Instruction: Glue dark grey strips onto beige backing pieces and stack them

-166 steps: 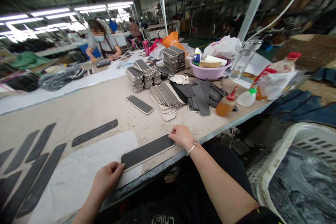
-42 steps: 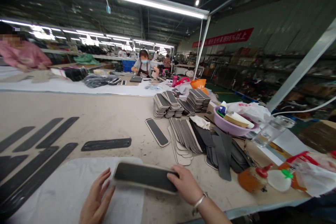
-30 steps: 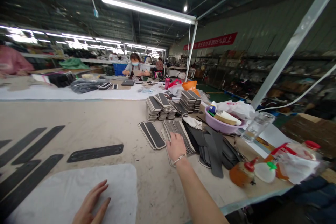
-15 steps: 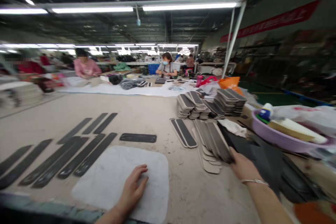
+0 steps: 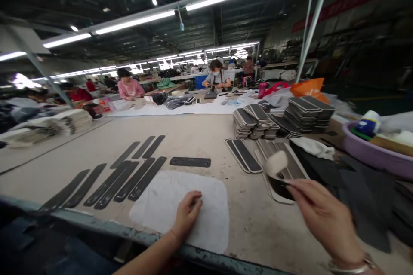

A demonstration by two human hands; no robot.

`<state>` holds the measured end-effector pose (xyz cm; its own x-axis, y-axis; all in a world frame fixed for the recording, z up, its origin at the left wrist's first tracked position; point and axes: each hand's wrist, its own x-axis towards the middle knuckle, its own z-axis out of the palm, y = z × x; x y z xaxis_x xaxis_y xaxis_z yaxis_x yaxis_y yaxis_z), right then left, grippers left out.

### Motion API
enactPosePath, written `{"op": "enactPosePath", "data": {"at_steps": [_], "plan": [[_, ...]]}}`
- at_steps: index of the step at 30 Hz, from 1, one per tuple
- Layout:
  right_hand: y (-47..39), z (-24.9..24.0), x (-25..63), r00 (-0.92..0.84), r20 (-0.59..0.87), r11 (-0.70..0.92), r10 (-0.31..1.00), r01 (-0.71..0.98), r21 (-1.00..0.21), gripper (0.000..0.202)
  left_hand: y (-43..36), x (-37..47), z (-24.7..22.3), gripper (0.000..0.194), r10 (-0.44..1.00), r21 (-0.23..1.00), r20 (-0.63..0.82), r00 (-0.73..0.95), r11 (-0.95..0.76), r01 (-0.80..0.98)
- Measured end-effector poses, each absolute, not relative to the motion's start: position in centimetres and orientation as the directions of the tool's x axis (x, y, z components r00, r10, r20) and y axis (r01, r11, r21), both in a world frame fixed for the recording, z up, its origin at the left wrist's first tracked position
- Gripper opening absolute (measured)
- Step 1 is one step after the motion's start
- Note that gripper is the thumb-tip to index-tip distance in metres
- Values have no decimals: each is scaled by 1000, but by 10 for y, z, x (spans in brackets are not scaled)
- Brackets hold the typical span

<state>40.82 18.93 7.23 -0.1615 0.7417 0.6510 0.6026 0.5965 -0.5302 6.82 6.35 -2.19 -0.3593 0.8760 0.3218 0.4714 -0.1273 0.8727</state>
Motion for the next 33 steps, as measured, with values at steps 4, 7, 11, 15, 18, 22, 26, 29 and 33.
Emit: {"op": "enactPosePath", "data": {"at_steps": [4, 7, 11, 15, 18, 22, 26, 29, 33], "plan": [[143, 73, 358, -123, 481, 472, 868, 506, -722, 26, 67, 65, -23, 30, 859, 962, 206, -469, -90, 258], [130, 53, 346, -67, 296, 295, 953, 424, -856, 28, 68, 66, -18, 41, 876, 995, 40, -481, -77, -59], [124, 44, 353, -192, 291, 342, 937, 350, -872, 24, 66, 65, -16, 47, 936, 983, -78, -344, 14, -186], [122, 63, 361, -294, 470, 544, 833, 271, -794, 18, 65, 62, -21, 48, 948, 985, -55, -314, 0, -174], [119, 82, 364, -345, 605, 687, 718, 211, -695, 17, 66, 62, -22, 47, 946, 983, -35, -323, -26, -183], [119, 87, 376, -607, 557, 801, 567, 250, -543, 23, 66, 63, -19, 46, 946, 995, -24, -323, -10, -102], [126, 64, 401, -761, 330, 792, 559, 372, -483, 31, 63, 66, -14, 37, 957, 989, 27, -288, 16, 144], [133, 39, 412, -751, 185, 732, 634, 505, -458, 31, 64, 70, -10, 36, 968, 910, 74, -241, 33, 413], [136, 15, 409, -683, 184, 683, 706, 592, -428, 33, 86, 66, 5, 31, 971, 791, 80, -223, 74, 608]]}}
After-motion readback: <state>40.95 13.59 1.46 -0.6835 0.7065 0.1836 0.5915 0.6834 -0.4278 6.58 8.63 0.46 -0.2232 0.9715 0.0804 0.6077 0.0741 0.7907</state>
